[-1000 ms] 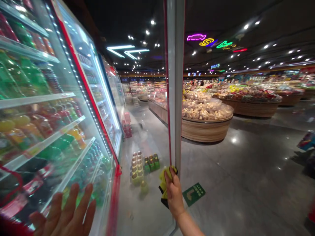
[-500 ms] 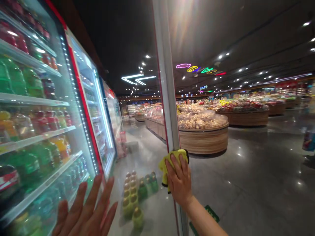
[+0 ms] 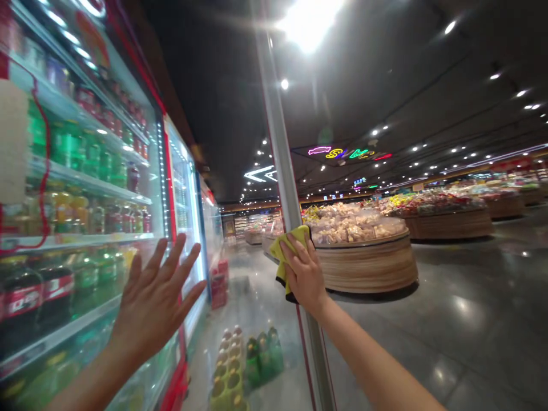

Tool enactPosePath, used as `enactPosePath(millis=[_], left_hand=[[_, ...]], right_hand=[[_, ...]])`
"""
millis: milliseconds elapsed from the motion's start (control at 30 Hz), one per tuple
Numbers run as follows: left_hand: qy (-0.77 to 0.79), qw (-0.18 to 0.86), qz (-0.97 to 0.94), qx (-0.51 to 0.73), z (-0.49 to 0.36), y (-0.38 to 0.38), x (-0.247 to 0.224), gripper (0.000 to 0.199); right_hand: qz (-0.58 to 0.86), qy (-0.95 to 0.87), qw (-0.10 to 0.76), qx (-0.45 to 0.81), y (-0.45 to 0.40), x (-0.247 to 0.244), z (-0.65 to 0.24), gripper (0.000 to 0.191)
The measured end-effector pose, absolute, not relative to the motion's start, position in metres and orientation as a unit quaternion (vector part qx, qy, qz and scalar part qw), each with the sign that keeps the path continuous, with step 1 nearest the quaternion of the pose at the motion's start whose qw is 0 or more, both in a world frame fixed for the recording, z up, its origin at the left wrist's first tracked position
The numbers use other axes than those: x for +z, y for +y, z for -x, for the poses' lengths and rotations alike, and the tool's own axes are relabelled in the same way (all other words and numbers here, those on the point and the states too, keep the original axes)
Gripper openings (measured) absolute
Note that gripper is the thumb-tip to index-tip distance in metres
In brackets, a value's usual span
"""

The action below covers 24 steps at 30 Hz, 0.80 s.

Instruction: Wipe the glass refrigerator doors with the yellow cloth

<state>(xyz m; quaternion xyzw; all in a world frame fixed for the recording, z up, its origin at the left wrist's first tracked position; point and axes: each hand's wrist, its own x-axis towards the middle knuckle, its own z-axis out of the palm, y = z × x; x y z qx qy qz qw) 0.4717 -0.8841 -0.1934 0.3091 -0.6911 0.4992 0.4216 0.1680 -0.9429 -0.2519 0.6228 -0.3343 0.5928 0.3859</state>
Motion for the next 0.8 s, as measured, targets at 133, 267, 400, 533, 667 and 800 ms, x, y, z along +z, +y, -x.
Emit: enactPosePath(millis=[133,267,400,533,667,800], left_hand=[[-0.686,0.425,-0.304,0.507,-0.470,-0.878,-0.206,0.067],[-0.693,0.422,-0.321,0.489,-0.470,-0.876,-0.205,0.070],[-0.689,0.418,-0.334,0.488,-0.471,-0.879,-0.206,0.075],[-0.690,0.409,-0.336,0.494,-0.475,-0.881,-0.208,0.082],[-0.696,0.390,-0.341,0.498,-0.480,-0.882,-0.208,0.082],[-0.699,0.367,-0.344,0.509,-0.485,-0.884,-0.209,0.081]], right_hand=[[-0.631,-0.312,0.384,0.597,-0.947,-0.153,-0.158,0.046],[-0.619,-0.344,0.395,0.585,-0.943,-0.130,-0.161,0.051],[-0.597,-0.410,0.434,0.536,-0.932,-0.240,-0.180,0.058],[-0.650,-0.360,0.478,0.469,-0.934,-0.288,-0.203,0.060],[-0.628,-0.403,0.373,0.551,-0.945,-0.214,-0.231,0.056],[-0.576,-0.409,0.288,0.646,-0.946,-0.203,-0.261,0.059]])
